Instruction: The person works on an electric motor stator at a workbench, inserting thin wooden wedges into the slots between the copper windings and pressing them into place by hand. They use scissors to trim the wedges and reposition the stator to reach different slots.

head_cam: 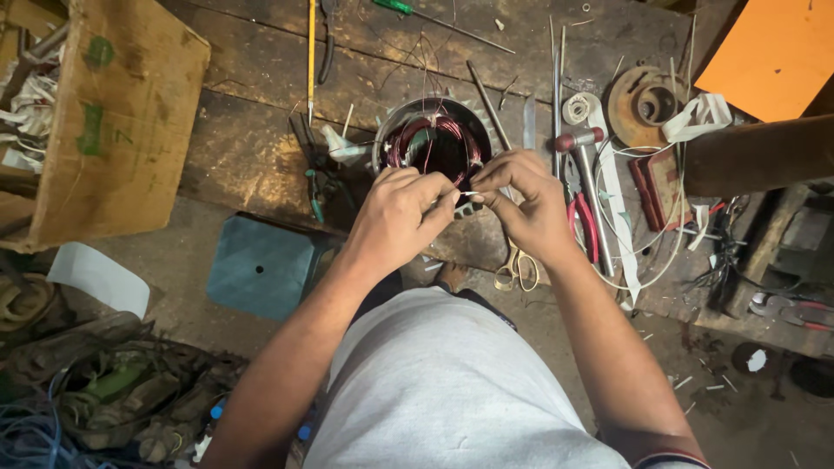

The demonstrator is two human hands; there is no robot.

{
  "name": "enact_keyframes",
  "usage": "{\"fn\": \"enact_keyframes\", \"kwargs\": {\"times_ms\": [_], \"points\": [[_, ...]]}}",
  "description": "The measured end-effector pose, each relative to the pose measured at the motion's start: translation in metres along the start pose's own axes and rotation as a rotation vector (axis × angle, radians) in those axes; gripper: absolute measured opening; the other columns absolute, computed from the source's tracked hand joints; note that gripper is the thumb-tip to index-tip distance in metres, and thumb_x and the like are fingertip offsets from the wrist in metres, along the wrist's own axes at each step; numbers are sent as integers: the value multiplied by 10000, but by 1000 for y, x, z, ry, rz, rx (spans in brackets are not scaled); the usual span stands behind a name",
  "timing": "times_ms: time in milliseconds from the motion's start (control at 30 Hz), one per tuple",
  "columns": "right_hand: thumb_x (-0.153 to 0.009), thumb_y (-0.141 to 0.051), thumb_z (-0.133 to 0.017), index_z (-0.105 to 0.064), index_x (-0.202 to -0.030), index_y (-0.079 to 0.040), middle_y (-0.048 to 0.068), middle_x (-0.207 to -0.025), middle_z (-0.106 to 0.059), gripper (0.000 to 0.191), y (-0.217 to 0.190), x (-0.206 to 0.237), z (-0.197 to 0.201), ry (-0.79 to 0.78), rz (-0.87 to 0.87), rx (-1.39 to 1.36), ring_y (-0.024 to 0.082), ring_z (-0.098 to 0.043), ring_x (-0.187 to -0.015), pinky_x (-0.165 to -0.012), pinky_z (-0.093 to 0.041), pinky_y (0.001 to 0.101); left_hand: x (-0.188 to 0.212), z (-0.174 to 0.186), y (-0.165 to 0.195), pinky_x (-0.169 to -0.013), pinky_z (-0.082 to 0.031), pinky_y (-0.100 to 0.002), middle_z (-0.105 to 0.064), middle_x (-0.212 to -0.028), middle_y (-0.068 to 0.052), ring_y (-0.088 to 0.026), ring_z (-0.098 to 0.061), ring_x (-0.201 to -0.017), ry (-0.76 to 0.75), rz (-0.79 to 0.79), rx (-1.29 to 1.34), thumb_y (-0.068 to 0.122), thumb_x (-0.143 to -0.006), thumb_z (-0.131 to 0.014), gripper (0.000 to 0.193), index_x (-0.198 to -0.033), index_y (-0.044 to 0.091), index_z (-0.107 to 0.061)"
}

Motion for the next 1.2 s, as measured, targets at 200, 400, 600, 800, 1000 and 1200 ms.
{"fn": "enact_keyframes", "kwargs": {"times_ms": [200, 400, 600, 800, 1000, 1200], "points": [[-862, -11, -799, -691, -920, -50, 57, -990, -723, 129, -1, 3, -6, 33, -3, 25, 248, -674, -1029, -963, -475, 363, -2, -2, -5, -760, -489, -413, -581, -668, -89, -277, -610, -692, -28, 21, -20, 105, -914, -712, 97, -867, 42, -655], [-849, 4, -798, -709, -937, -50, 70, -1004, -726, 136, -5, 3, -13, 66, 33, 73, 260, -677, -1042, -973, -481, 374, 0, 0, -9, -748, -486, -421, -607, -677, -94, -288, -629, -695, -15, -12, -60, 93, -895, -712, 86, -856, 46, -652], [-811, 5, -812, -711, -907, -69, 39, -976, -735, 158, -7, 1, -18, 68, 71, 98, 241, -681, -1017, -964, -484, 372, 0, 3, -12, -768, -474, -452, -643, -727, -109, -312, -634, -723, -57, -32, -66, 121, -945, -700, 105, -889, 44, -658], [-797, 4, -824, -715, -914, -82, 27, -967, -722, 181, -20, -5, -16, 53, 71, 114, 257, -638, -1005, -935, -469, 375, -1, 10, -3, -844, -482, -452, -670, -790, -92, -307, -635, -795, -128, 5, -53, 184, -1000, -661, 152, -926, 51, -664], [-800, -52, -839, -720, -1002, -73, 60, -1034, -693, 236, -34, -8, -6, -27, 175, 245, 295, -598, -1049, -950, -466, 428, 6, 17, 15, -988, -447, -482, -698, -960, -79, -282, -616, -1033, -10, -22, -283, 168, -960, -675, 104, -996, 70, -677], [-751, 14, -811, -733, -972, -86, 65, -989, -676, 255, -28, -8, -9, 1, 192, 268, 294, -617, -1038, -937, -489, 424, 5, 12, 9, -931, -447, -450, -732, -926, -31, -258, -623, -1018, -2, 9, -232, 163, -924, -719, 93, -988, 95, -722]]}}
Point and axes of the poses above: each hand's wrist, its own x-axis away from the middle knuckle, its own z-axis out of the back of the hand, y = z × x, the point moved 6 cm from there along -x, towards the middle knuckle
